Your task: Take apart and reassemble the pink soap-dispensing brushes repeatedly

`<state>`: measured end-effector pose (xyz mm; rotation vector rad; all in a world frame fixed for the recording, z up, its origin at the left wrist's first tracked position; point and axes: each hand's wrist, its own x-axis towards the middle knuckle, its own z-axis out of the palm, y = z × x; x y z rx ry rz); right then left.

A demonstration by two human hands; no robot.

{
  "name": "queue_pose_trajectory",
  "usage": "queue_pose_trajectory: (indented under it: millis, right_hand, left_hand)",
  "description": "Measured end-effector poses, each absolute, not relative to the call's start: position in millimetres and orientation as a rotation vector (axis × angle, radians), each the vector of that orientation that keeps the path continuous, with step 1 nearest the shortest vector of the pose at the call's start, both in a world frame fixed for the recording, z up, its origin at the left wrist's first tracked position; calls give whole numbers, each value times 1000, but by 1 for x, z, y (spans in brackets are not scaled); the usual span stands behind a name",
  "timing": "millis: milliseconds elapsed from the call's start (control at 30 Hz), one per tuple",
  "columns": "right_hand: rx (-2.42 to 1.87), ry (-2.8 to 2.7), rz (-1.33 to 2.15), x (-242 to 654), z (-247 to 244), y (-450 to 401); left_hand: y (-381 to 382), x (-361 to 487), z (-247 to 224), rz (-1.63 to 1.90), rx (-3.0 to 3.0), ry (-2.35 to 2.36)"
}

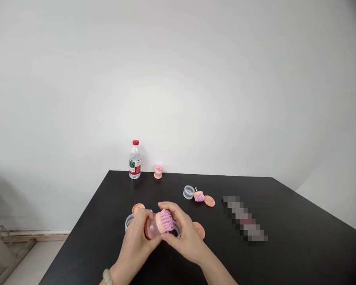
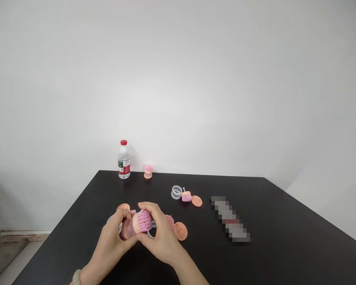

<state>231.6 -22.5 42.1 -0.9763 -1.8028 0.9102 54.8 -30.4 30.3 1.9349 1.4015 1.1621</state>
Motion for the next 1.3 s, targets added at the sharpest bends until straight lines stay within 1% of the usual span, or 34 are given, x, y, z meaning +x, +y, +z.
queue_pose_trajectory:
  millis: [67,233,400,567,733,867,1067,1167,1300]
  right_hand:
    - [-968,-1777,938,232,40,-23]
    - [-1135,-1733,882,230,33,-18]
    - [-1031,-1767,944,229,33,-20]
    - [-1174,-1737,949,229,31,-19]
    - [-1063,-1721,1028,228,32,-18]
    - [-1158,-1712,987,227,34,-18]
    - [-1014,-1764,973,233,41,-22]
    - [-960,-1721,1076,237,44,-25]
    - [-896,-1708,1174,242,49,-29]
  left_hand:
    - [-31,55,31,1172,1929,1390]
    - [-29,53,26,1171,2030,1362]
    - [-27,51,20,1176,2143,1413]
    - [-27,50,19,1255,2218,1379]
    - [-26,50,17,1241,2222,1426]
    - [-27,51,18,1271,2216,1383]
    - [-30,53,32,1175,1924,1288]
    - [-28,51,39,1118,1688,1085]
    - [-25,45,42,938,1321,703]
